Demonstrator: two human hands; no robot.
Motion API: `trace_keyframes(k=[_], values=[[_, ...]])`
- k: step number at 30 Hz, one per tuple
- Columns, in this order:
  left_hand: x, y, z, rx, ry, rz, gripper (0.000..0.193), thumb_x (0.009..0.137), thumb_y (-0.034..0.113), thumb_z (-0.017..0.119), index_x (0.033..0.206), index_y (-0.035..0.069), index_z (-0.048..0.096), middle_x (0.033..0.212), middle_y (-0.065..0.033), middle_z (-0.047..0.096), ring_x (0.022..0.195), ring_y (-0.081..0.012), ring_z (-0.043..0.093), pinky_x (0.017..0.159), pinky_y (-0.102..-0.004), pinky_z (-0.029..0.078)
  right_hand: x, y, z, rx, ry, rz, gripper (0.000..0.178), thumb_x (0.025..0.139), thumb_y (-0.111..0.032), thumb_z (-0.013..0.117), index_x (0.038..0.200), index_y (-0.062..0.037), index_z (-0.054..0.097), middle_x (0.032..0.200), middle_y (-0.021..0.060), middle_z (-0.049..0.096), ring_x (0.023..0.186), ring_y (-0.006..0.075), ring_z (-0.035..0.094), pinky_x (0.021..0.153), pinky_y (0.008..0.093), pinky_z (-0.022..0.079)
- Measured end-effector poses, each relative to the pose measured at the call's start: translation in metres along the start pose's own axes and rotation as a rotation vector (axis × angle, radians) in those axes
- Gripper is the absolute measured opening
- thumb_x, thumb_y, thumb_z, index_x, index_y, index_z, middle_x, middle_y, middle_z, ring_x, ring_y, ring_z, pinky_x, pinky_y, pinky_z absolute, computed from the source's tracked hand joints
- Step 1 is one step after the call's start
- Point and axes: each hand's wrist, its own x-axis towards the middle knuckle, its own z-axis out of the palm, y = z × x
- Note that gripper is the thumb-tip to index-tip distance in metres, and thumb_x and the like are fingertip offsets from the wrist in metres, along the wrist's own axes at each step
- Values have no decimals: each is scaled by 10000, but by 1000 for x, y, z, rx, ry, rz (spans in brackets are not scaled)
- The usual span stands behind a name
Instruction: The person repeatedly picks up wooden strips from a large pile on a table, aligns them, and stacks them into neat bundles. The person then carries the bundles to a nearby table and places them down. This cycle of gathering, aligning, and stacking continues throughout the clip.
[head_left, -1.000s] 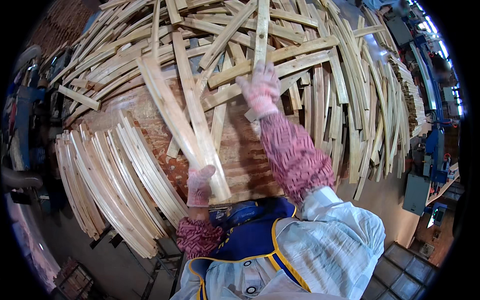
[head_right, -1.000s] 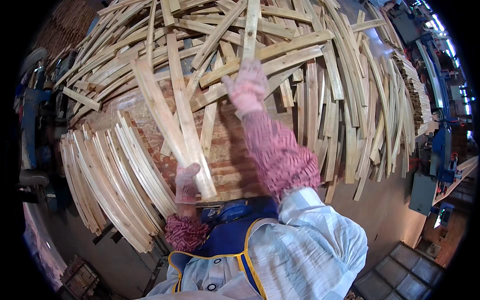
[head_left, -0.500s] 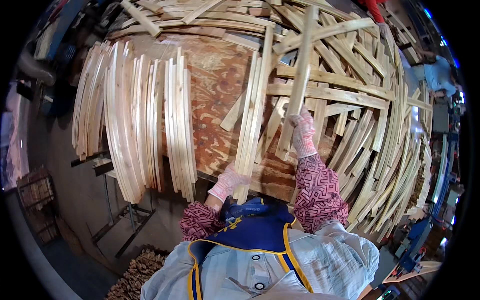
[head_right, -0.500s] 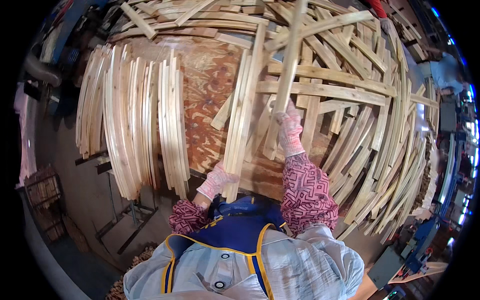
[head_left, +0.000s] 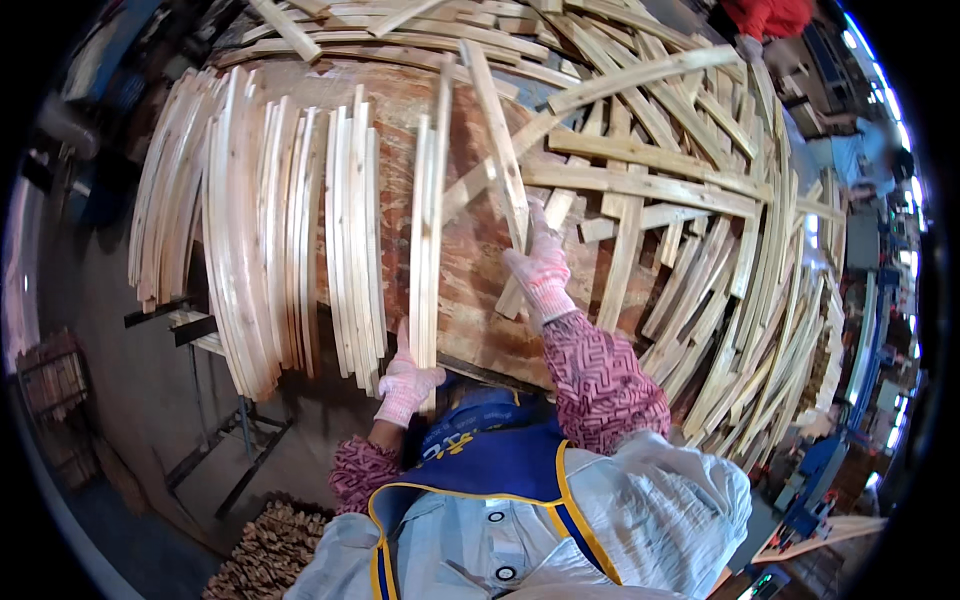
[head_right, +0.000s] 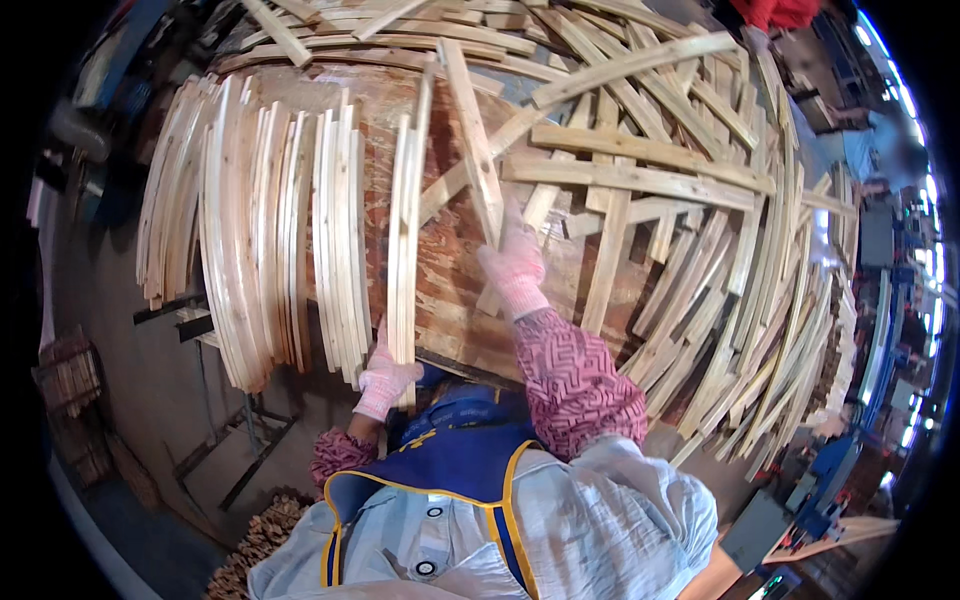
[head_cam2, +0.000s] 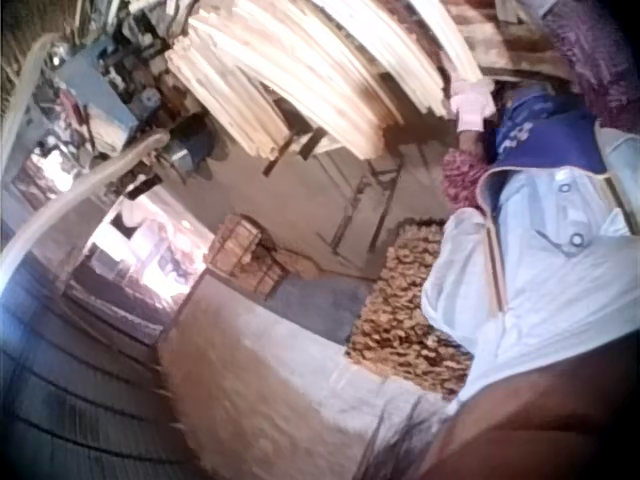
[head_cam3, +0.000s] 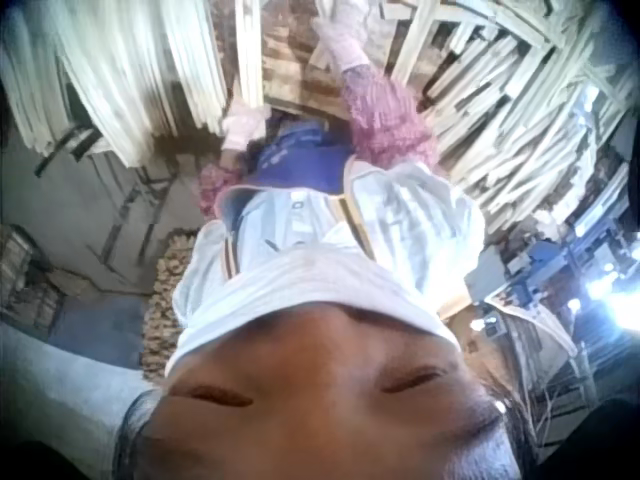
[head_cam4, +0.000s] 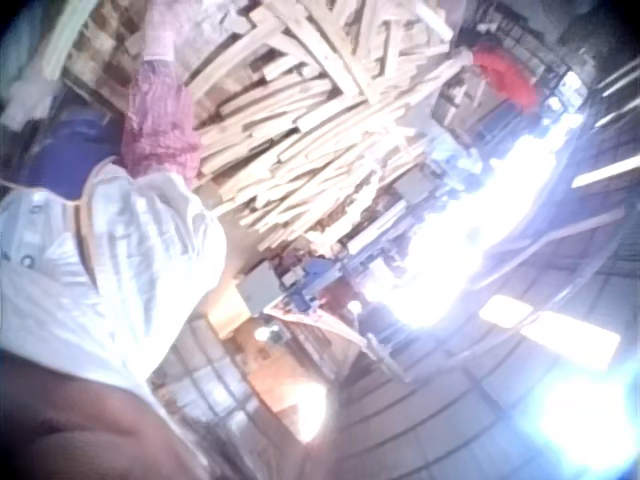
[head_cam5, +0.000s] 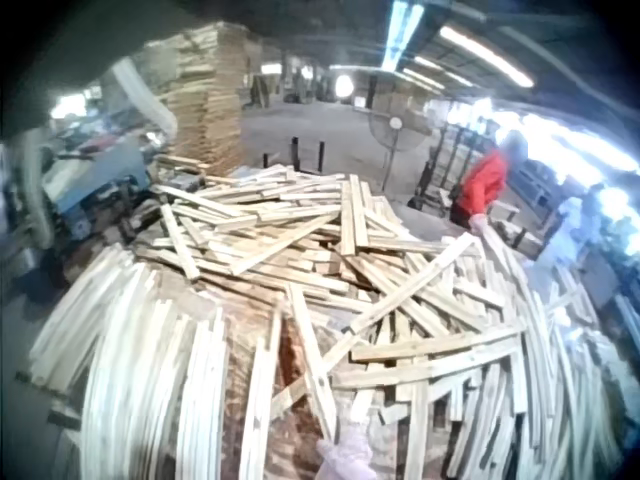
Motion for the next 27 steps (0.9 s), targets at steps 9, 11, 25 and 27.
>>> trace_keyframes(k=[9, 11, 25, 27], values=[[-12, 23, -19, 398, -193, -79, 1029, 611, 272, 723, 1514, 221, 232, 1014, -230, 670, 960, -393, 655, 839, -435, 523, -22, -97, 3, 747, -438, -241, 533, 883, -137, 565, 1392, -20, 457, 1102, 101, 645, 904, 174, 622, 787, 283, 531], [-10, 25, -14, 373, -148, -54, 939, 621, 282, 723, 1465, 187, 323, 996, -223, 671, 940, -386, 656, 834, -423, 525, -44, -136, -13, 579, -434, -241, 578, 918, -199, 552, 1447, -32, 390, 1221, 164, 602, 1026, 207, 620, 867, 310, 526], [66, 7, -11, 33, -207, 131, 1141, 628, -10, 742, 1547, 188, 95, 1335, -121, 540, 1144, -250, 572, 965, -313, 474, -158, 408, -320, -1065, 908, 584, 651, 855, -175, 647, 1432, -68, 364, 1090, 97, 630, 661, 144, 619, 463, 319, 542], [64, 9, -8, -37, -170, 139, 1125, 610, -65, 729, 1539, 152, 134, 1329, -113, 539, 1137, -239, 566, 955, -307, 477, -138, 387, -342, -972, 964, 697, 562, 873, -178, 623, 1378, -53, 413, 1061, 111, 638, 693, 166, 626, 522, 339, 544]])
